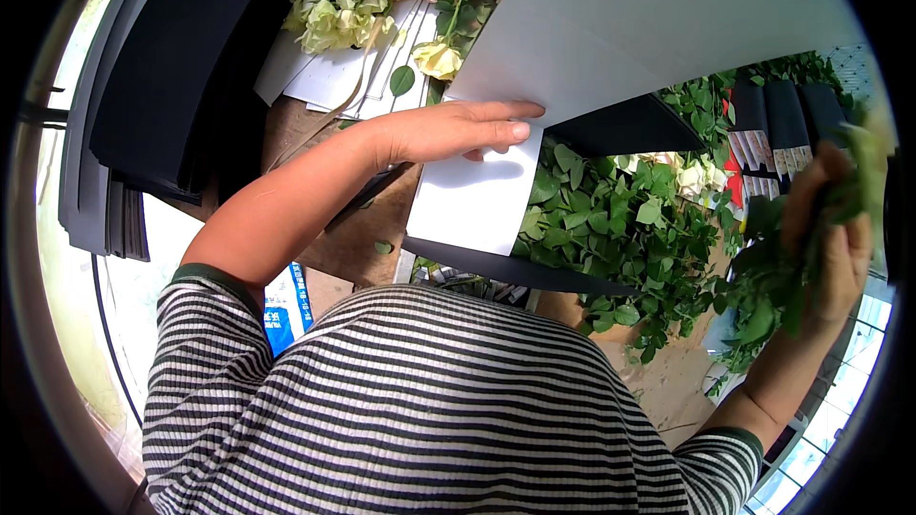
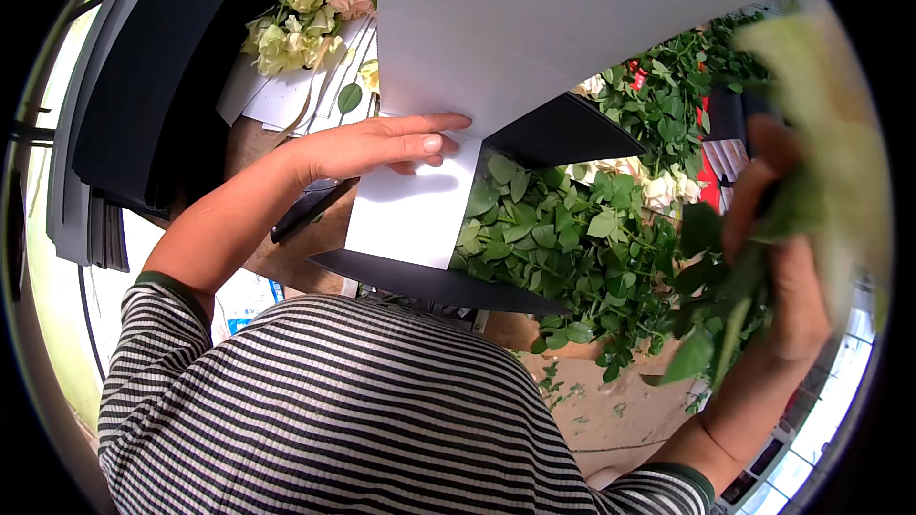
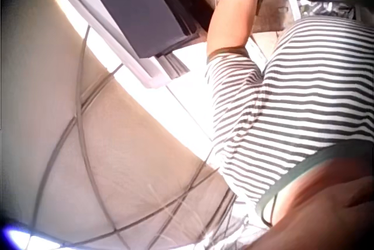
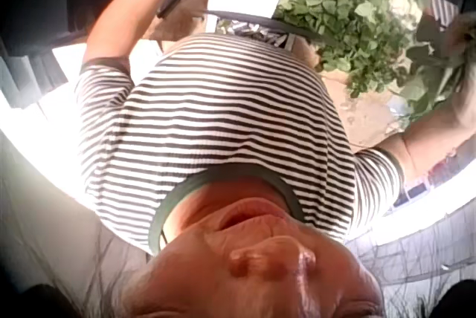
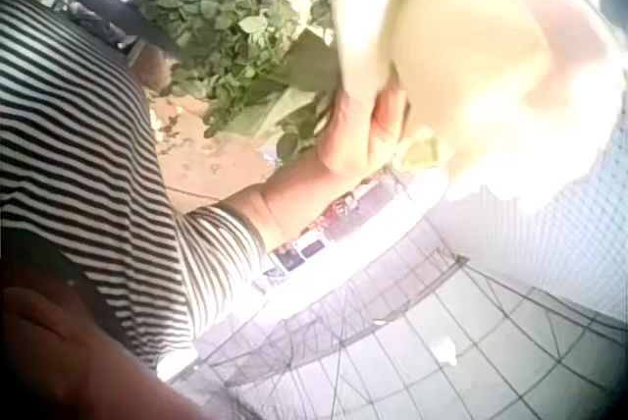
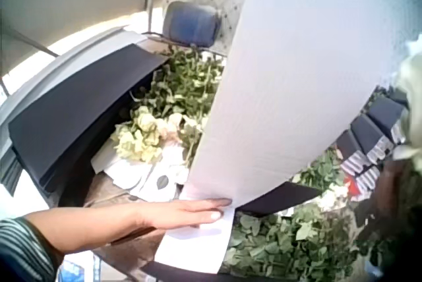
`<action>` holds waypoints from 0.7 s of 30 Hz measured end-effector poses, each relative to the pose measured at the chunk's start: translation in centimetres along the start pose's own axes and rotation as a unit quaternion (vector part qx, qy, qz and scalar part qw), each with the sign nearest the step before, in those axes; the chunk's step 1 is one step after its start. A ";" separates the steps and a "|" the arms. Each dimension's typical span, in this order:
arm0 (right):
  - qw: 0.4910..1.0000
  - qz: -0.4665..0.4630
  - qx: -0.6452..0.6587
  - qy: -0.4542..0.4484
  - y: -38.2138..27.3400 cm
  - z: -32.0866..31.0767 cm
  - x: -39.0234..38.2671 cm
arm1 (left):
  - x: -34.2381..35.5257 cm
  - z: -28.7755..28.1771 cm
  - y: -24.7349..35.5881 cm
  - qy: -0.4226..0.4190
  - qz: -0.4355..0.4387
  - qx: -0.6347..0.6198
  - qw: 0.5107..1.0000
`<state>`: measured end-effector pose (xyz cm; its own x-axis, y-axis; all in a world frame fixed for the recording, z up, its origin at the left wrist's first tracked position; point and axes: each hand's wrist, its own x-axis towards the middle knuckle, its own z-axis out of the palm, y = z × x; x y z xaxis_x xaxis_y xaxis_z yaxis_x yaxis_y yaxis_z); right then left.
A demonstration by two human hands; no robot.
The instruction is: The person arranges light-colored roses and green foliage into a black and white paper-wrapped box. They repeatedly pick up flowers, place them into the arrangement, and adjust the positioning of the blooms and leaves.
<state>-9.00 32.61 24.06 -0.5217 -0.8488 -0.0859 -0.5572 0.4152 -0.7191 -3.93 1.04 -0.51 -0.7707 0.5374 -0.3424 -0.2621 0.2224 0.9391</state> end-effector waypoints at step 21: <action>0.990 0.037 0.006 -0.136 9.3 14.7 3.7 | -3.6 2.4 -0.4 -0.058 0.167 0.291 0.940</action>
<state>-6.59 28.52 6.88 -0.3669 -0.8732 -0.3208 -0.5148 0.4778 -0.7118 0.35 0.95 0.33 -0.6765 0.7336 -0.0646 0.3709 0.4151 0.8307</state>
